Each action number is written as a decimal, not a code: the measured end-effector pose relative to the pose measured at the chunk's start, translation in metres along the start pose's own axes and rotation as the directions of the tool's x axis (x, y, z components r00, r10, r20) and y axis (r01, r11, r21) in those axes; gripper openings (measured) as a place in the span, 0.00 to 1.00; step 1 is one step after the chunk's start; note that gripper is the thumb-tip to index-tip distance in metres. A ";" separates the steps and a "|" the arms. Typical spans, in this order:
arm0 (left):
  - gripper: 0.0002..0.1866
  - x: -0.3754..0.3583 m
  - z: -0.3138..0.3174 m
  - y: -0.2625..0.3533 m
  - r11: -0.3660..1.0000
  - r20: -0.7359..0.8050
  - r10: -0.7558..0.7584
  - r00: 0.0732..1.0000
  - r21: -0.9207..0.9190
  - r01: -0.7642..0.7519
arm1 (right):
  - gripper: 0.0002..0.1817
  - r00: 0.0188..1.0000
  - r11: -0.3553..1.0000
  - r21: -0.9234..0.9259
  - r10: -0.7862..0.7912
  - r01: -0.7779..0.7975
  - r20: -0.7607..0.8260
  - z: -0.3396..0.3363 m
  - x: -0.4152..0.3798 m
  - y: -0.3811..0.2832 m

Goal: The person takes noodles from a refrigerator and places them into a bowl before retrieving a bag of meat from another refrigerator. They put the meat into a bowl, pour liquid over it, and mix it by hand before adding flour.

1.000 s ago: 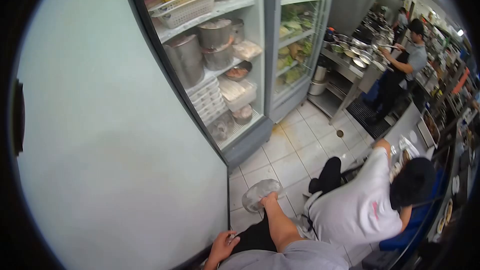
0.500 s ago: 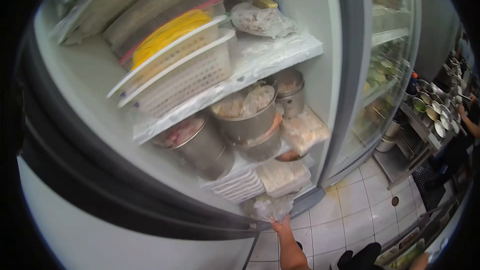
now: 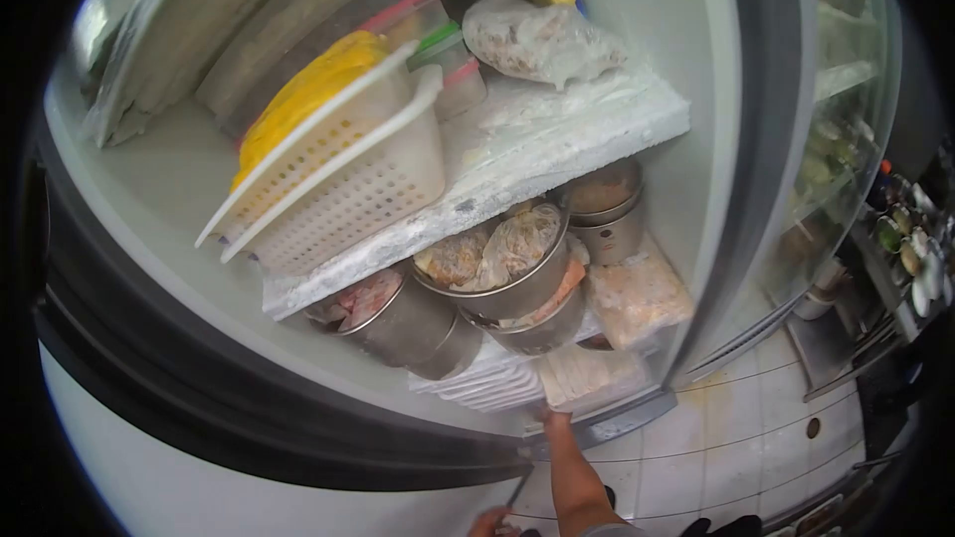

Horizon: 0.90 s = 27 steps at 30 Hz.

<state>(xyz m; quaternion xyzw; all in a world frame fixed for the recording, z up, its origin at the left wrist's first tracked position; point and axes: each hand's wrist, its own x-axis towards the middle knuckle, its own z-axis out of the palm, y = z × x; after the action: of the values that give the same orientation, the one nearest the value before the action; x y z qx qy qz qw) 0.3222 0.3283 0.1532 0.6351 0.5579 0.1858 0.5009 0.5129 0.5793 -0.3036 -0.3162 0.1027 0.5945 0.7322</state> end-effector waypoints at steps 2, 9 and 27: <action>0.23 0.025 0.006 0.019 0.982 -0.189 0.186 0.964 0.072 -0.175 | 0.14 0.967 0.943 -0.320 0.009 -0.093 -0.255 0.051 -0.114 -0.040; 0.27 0.068 -0.006 0.162 0.817 -0.505 0.480 0.717 -0.041 -0.576 | 0.12 0.792 0.562 -0.557 -0.446 0.611 0.418 0.301 -0.408 -0.233; 0.35 0.126 -0.008 0.303 0.620 -0.450 0.741 0.498 0.176 -0.764 | 0.32 0.029 -0.430 -0.368 -0.618 0.824 0.786 0.509 -0.420 -0.383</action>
<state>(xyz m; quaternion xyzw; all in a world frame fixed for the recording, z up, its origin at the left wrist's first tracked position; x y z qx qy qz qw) 0.5133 0.4824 0.3712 0.7343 0.3265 0.5495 0.2285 0.6427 0.5031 0.4443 -0.5326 -0.5326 -0.1095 0.6485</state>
